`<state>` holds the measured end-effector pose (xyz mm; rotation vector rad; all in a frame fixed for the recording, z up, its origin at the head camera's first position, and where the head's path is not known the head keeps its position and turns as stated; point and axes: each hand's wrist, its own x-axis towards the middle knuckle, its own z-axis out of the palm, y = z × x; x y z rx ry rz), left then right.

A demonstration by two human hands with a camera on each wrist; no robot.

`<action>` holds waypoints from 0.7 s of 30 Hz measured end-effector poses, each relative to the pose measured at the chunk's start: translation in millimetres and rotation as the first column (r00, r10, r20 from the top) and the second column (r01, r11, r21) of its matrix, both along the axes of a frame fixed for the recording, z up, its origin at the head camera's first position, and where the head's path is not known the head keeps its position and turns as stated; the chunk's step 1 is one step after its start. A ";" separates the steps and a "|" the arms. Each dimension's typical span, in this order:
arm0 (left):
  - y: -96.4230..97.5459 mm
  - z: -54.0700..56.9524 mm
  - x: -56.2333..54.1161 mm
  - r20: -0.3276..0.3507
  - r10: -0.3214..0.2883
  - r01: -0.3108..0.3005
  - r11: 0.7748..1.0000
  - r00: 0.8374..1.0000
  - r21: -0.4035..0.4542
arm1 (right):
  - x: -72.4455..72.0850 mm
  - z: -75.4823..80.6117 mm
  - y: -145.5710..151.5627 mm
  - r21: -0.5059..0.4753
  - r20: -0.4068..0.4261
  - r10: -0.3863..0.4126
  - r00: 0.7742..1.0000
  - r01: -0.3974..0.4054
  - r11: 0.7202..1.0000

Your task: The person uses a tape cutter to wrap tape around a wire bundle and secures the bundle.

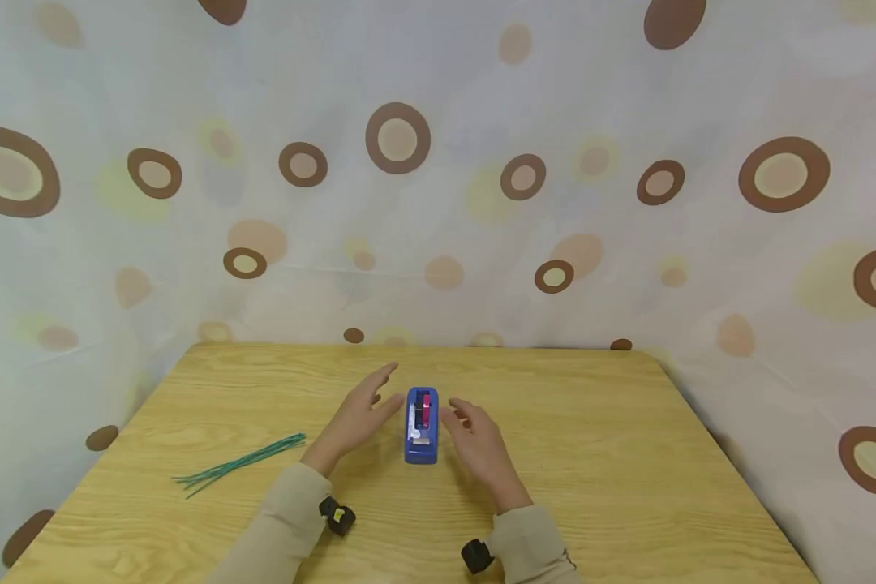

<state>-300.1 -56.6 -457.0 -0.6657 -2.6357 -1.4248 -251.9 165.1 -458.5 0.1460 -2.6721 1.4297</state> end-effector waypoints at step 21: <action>4.4 -11.9 -16.0 0.058 -0.080 0.075 0.993 0.995 0.095 | 0.9 -8.3 -10.0 -0.096 0.154 -0.056 0.987 0.071 0.993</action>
